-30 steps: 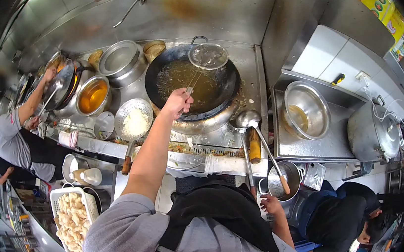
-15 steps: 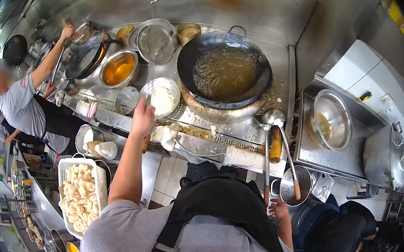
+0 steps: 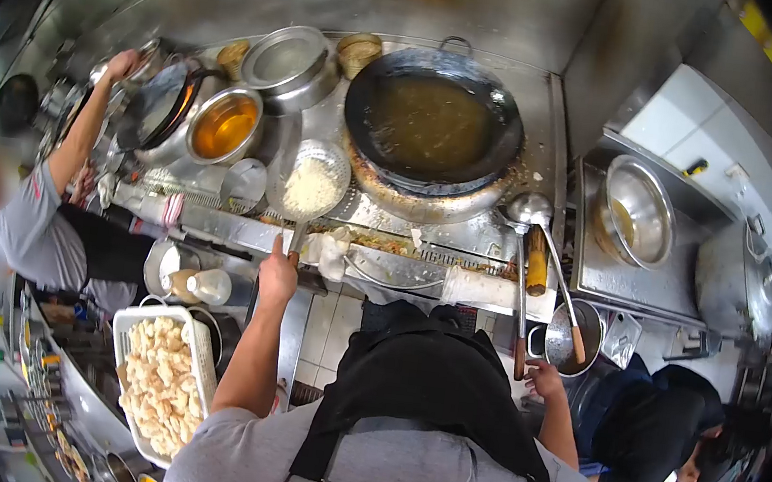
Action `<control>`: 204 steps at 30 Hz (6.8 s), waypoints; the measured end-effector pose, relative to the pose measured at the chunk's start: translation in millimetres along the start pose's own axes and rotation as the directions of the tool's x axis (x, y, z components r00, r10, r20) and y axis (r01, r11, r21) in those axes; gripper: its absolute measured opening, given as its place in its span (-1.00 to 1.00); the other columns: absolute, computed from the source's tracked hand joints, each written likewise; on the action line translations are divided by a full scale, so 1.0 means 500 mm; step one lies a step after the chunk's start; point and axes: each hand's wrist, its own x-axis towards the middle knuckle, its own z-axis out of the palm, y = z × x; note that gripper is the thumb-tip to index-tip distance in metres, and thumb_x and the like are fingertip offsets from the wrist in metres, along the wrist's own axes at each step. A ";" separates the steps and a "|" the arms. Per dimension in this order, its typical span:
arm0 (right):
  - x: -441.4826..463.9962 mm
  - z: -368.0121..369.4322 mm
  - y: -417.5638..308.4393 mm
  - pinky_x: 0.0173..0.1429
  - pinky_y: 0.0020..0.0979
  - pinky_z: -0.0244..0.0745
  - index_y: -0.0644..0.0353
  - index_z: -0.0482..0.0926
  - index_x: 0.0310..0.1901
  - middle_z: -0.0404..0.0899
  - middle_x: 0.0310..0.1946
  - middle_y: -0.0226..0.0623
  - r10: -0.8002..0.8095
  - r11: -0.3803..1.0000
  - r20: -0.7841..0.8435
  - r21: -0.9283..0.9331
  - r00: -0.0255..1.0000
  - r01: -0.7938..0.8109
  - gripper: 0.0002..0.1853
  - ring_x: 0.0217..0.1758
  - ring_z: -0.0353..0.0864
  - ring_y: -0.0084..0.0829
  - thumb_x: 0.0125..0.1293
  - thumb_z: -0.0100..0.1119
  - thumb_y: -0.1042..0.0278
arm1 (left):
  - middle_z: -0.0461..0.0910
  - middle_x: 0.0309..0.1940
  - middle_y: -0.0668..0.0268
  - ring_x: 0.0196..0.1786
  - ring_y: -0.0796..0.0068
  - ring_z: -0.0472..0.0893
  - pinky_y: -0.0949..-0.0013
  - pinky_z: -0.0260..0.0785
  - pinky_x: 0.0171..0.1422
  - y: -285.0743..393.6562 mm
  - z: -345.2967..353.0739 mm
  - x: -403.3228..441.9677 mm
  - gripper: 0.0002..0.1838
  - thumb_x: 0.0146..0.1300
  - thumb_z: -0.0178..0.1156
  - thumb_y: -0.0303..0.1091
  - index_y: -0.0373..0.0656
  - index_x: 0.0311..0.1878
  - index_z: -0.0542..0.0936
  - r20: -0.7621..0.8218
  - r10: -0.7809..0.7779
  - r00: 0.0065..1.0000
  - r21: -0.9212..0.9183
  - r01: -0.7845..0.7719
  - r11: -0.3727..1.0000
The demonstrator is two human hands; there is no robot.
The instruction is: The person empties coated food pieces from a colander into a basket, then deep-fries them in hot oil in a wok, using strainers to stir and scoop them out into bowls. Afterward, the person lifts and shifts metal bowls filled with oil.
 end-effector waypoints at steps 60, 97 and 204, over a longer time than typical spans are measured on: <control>0.097 -0.057 0.086 -0.52 -0.41 0.51 0.12 0.49 0.10 0.63 -0.40 -0.24 0.039 0.993 0.083 0.104 0.996 -0.048 -0.69 -0.52 0.61 -0.44 0.35 0.00 0.37 | 0.37 -0.60 0.45 -0.72 0.70 0.23 0.55 0.08 -0.69 0.339 -0.034 0.161 -0.76 0.32 -0.11 -0.47 -0.17 0.02 0.43 0.169 0.244 0.955 -0.945 0.086 0.316; 0.048 -0.096 0.127 -0.49 -0.43 0.52 0.11 0.54 0.03 0.61 -0.42 -0.30 0.107 0.993 0.053 0.041 0.993 -0.109 -0.73 -0.54 0.58 -0.49 0.32 0.04 0.31 | 0.42 -0.62 0.32 -0.73 0.53 0.30 0.40 0.12 -0.71 0.290 0.045 0.341 -0.42 0.29 -0.06 -0.49 -0.26 0.40 0.16 0.503 0.147 0.852 -0.552 0.187 0.813; -0.086 0.213 -0.639 -0.76 -0.58 0.01 0.07 0.37 0.07 0.20 -0.67 -0.53 -0.559 0.692 0.213 0.652 0.801 0.310 -0.77 -0.80 0.07 -0.68 0.50 -0.17 0.24 | 0.32 -0.70 0.41 -0.72 0.58 0.31 0.47 0.08 -0.71 -0.074 0.083 -0.051 -0.81 0.25 0.15 -0.38 -0.05 -0.44 0.35 0.551 -0.141 0.822 -0.831 0.557 -0.002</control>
